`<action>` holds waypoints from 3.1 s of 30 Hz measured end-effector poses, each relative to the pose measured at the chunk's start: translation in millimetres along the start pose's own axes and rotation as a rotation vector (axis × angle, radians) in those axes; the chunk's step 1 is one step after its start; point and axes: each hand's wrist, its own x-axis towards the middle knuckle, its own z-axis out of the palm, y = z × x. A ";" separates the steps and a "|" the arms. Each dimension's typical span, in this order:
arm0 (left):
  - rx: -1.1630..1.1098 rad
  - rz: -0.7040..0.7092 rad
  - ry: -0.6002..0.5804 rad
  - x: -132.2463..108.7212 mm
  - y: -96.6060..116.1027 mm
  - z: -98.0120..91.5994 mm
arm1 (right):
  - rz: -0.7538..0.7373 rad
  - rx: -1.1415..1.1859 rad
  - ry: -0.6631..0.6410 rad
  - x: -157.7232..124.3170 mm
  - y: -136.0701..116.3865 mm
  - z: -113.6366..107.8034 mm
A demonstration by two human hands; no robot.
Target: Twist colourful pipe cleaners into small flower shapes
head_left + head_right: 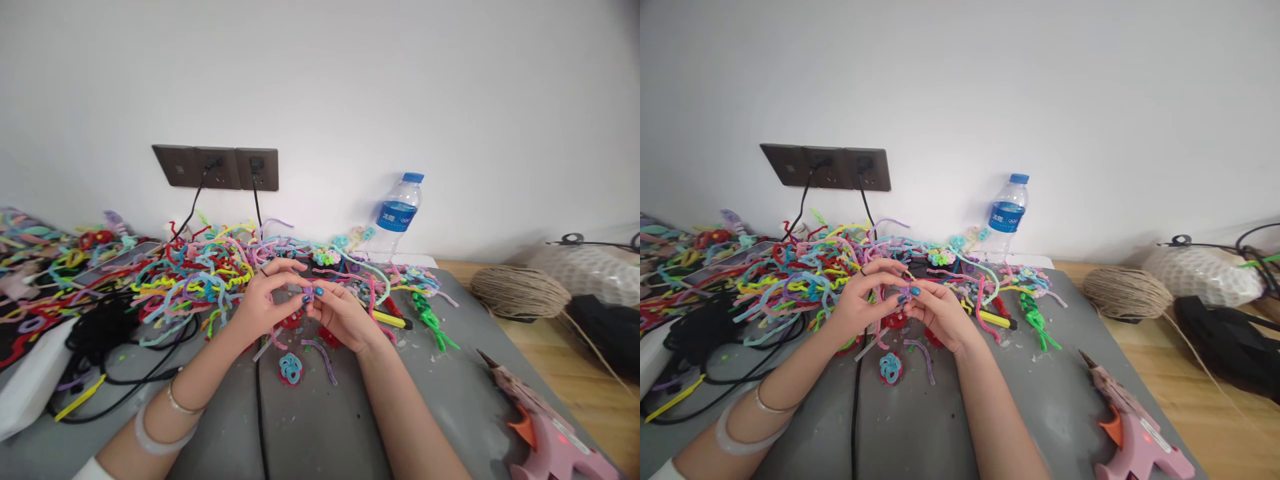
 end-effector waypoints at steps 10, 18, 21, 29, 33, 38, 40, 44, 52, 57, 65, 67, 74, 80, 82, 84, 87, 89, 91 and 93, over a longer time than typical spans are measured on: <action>-0.306 -0.168 0.018 -5.7 -9.9 9.9 | -0.067 -0.058 0.008 -0.5 -1.4 0.8; -0.321 -0.199 0.027 -7.3 -9.3 13.5 | -0.033 -0.017 0.006 -0.8 -0.1 4.6; -0.279 -0.169 0.042 -7.9 -6.9 14.6 | -0.004 0.014 -0.009 -0.4 1.7 3.0; -0.211 -0.136 0.023 -4.4 0.9 11.7 | 0.071 0.074 -0.045 0.2 5.6 -1.1; -0.165 -0.130 0.037 -2.9 2.5 9.2 | 0.032 0.068 -0.036 0.5 6.3 -1.5; -0.127 -0.142 0.077 -2.2 7.0 10.3 | 0.011 0.071 -0.012 -0.9 4.3 1.4; -0.134 -0.154 0.118 -2.3 9.2 11.1 | 0.012 0.071 -0.004 -2.1 3.2 3.3; -0.122 -0.127 0.130 -2.4 12.6 11.1 | 0.013 0.076 0.007 -4.1 1.9 5.1; -0.093 -0.040 0.127 -0.5 17.7 11.4 | 0.013 0.084 -0.006 -4.1 3.2 2.8; -0.087 -0.065 0.115 -2.1 18.9 12.5 | -0.011 0.063 0.029 -2.5 3.0 3.8; -0.005 -0.008 0.128 -1.9 17.5 13.3 | -0.013 0.022 0.028 -0.8 4.1 4.8; 0.005 -0.035 0.129 -1.5 17.6 13.1 | -0.015 0.007 0.023 -0.7 4.5 4.2; -0.020 -0.043 0.174 -1.9 14.1 14.5 | -0.025 -0.023 0.042 -0.5 4.0 5.9; -0.012 -0.032 0.165 -1.8 10.4 14.8 | -0.041 -0.030 0.051 -0.7 4.4 5.7; -0.024 -0.031 0.158 -1.6 9.4 14.3 | -0.045 -0.039 0.046 -0.9 4.7 4.9; -0.047 -0.037 0.146 -1.6 8.5 14.1 | -0.054 -0.055 0.046 -1.0 5.0 4.4; -0.102 -0.082 0.114 -2.6 7.0 14.6 | -0.108 -0.099 0.059 -0.3 5.7 4.6; -0.141 -0.152 0.100 -3.8 5.6 15.6 | -0.188 -0.150 0.088 1.0 6.7 4.7; -0.177 -0.241 0.119 -4.7 3.9 16.6 | -0.272 -0.210 0.127 2.7 7.9 4.4; -0.198 -0.297 0.153 -5.1 2.5 17.2 | -0.324 -0.260 0.159 4.3 8.8 3.8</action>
